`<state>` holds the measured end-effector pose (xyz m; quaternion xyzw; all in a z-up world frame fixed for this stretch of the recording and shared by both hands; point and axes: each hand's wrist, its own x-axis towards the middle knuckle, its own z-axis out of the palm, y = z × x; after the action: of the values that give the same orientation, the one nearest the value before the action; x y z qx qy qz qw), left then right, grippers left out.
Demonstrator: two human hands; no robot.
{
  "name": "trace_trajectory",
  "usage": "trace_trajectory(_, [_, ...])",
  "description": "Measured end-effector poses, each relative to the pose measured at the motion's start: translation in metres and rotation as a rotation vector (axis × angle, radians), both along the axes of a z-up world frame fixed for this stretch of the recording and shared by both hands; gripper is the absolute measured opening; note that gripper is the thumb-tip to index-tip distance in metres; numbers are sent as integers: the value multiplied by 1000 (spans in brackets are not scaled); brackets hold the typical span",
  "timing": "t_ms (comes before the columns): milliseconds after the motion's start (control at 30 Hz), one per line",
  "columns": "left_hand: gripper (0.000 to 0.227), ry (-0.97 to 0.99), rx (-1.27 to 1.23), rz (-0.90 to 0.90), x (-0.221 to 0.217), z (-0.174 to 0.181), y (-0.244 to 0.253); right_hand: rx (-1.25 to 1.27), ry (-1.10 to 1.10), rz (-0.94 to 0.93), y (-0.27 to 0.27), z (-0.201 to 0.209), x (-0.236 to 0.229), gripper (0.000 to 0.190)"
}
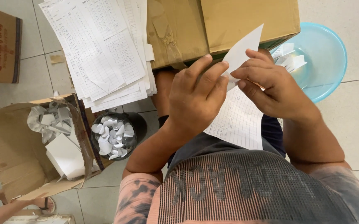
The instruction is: The person sits on the floor and folds printed sheets of paper by hand. They pick up a sheet, fold it in half, press the crease, and place it on a growing stack. The process is repeated for multiple sheets.
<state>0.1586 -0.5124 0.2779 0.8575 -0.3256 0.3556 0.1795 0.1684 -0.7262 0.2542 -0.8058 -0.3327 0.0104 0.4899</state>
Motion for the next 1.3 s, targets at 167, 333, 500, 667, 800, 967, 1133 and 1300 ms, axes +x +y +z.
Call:
trace_trajectory(167, [16,-82,66,12,7,-6,-3,-9,39,-7,2,-2,2,16])
trace_trajectory(333, [15,-128,82,-18,16,-5,-1,-21,56,-20,3,-3,7,19])
trace_trajectory(500, [12,-67,23,-83,29,-4,9,-49,63,-64,1,-7,9,21])
trace_trajectory(667, [20,-34,10,-69,25,4,12,-83,114,-113,6,1,11,17])
trace_trajectory(800, [23,-20,27,-49,23,5,12,-58,192,-167,6,-3,10,19])
trace_trajectory(967, [24,4,43,-28,18,0,11,108,339,-160,13,8,8,12])
trace_trajectory(1133, [25,10,64,-6,13,2,7,218,386,-172,11,2,3,13])
trace_trajectory(1300, [18,180,-73,-98,17,-6,5,267,320,-123,5,-2,-2,18])
